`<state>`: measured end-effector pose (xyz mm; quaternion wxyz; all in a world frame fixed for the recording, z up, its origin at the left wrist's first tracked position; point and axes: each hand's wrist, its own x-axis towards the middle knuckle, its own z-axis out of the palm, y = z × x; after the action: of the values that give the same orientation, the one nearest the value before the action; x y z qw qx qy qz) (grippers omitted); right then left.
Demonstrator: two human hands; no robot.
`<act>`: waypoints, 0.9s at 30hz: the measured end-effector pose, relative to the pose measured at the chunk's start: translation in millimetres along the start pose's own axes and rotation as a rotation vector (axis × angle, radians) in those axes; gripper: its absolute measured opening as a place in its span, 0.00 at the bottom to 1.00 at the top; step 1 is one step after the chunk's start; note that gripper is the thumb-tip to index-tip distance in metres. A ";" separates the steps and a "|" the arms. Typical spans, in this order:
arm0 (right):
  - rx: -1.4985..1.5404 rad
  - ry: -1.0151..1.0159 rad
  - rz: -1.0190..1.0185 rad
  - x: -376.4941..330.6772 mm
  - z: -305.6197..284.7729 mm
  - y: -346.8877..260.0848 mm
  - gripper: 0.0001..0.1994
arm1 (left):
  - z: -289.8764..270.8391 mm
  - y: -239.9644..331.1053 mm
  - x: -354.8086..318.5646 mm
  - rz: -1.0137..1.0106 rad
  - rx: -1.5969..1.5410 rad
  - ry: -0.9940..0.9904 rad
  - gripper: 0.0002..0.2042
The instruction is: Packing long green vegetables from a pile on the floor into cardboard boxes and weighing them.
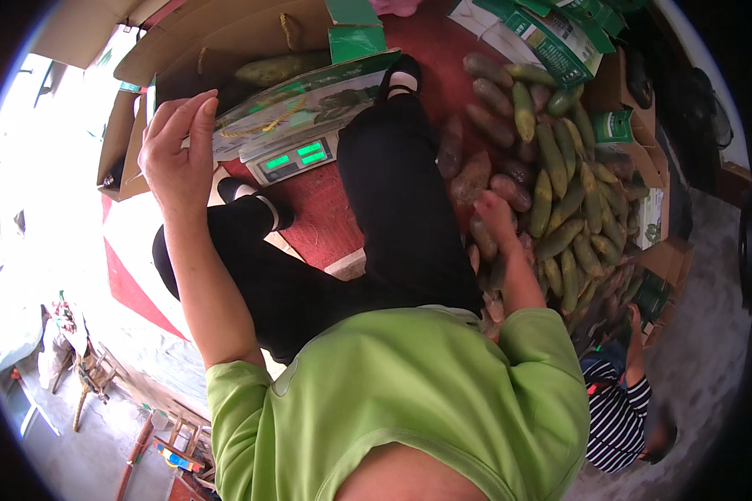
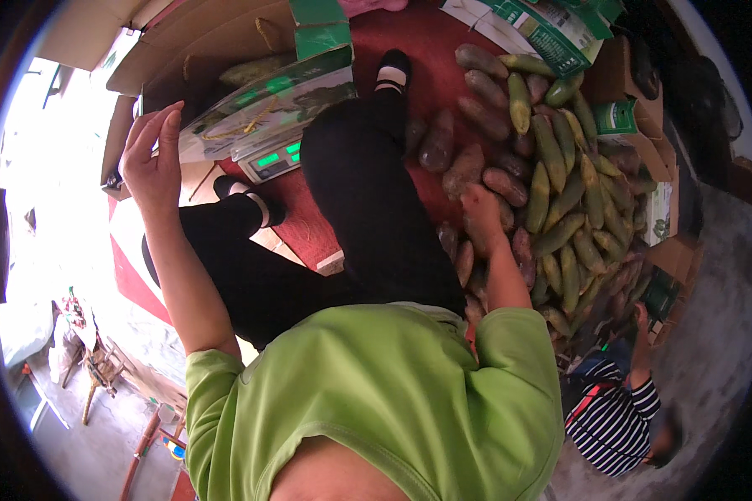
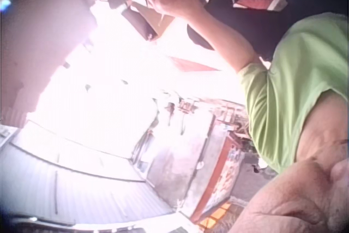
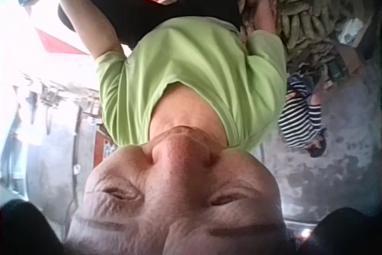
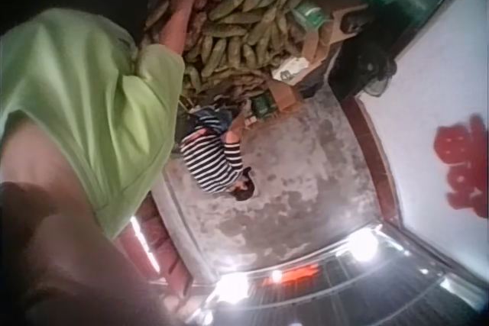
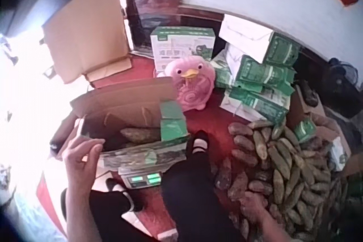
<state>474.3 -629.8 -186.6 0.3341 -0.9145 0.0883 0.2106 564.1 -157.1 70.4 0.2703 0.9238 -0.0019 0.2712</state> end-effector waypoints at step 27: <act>0.459 -0.145 0.337 -32.8 63.6 34.0 0.12 | 5.9 -8.2 1.2 -0.114 -0.157 0.014 0.07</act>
<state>413.9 -613.8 -235.3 0.4980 -0.7700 0.2600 0.3025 569.4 -152.9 62.7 0.3570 0.8964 0.0313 0.2607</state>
